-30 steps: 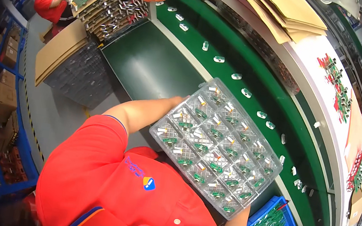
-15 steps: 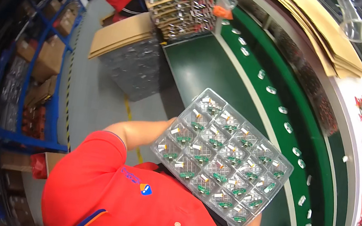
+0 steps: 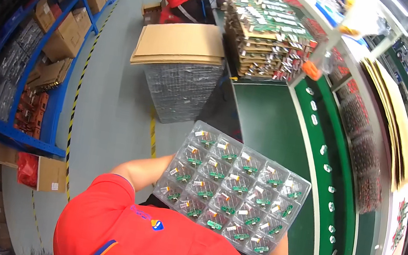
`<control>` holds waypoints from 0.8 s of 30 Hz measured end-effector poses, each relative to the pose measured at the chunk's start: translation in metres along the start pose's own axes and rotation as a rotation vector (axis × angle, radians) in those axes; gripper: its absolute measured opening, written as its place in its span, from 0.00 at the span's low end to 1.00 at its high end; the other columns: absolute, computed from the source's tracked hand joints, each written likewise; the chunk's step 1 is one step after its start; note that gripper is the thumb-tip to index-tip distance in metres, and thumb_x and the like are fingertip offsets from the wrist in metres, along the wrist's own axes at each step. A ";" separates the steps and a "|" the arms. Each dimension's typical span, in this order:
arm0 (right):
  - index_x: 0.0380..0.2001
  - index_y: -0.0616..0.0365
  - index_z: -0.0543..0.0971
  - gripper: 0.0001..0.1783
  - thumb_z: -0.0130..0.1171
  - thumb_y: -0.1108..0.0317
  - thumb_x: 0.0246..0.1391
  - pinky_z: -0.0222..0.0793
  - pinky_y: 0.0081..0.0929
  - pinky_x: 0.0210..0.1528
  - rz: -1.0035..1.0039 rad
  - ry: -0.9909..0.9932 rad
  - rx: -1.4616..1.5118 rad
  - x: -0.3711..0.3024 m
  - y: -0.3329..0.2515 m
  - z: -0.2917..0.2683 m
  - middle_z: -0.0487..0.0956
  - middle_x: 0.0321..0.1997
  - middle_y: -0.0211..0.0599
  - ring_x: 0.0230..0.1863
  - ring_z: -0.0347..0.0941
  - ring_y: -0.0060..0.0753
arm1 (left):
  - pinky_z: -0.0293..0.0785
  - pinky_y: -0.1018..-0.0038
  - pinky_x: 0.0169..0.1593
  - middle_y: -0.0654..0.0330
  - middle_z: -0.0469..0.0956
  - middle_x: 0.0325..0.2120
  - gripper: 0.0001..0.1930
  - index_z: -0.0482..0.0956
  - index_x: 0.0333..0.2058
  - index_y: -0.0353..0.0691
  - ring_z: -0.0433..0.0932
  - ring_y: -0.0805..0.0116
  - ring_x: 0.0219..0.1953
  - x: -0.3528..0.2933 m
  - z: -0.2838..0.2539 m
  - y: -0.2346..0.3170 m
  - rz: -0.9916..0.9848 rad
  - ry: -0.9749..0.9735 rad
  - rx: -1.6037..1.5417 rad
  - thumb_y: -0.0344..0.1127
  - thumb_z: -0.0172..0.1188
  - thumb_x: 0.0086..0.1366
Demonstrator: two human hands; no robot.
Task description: Manually assemble and organize printed circuit boards by placing small components and stacking the boards on the production line.
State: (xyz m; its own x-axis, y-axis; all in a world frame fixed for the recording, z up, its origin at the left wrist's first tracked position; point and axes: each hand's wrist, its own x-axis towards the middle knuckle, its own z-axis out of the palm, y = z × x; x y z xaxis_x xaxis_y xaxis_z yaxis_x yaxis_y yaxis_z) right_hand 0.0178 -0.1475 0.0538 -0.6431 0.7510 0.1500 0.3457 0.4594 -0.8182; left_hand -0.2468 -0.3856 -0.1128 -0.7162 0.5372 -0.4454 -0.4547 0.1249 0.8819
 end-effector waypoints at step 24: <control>0.39 0.60 0.72 0.14 0.43 0.65 0.53 0.67 0.35 0.35 0.433 -0.341 -0.736 0.034 -0.064 0.343 0.75 0.36 0.39 0.34 0.72 0.37 | 0.70 0.64 0.32 0.56 0.76 0.30 0.18 0.72 0.40 0.39 0.75 0.62 0.29 -0.018 -0.385 -0.006 -0.629 0.083 0.238 0.47 0.47 0.61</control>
State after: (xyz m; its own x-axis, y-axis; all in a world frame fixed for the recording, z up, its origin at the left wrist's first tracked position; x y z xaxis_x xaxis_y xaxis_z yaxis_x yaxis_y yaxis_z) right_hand -0.2606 -0.3135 -0.0792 -0.4821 0.8011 -0.3547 0.8761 0.4444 -0.1870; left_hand -0.4350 -0.7175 -0.1701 -0.3960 0.2379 -0.8869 -0.6758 0.5784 0.4569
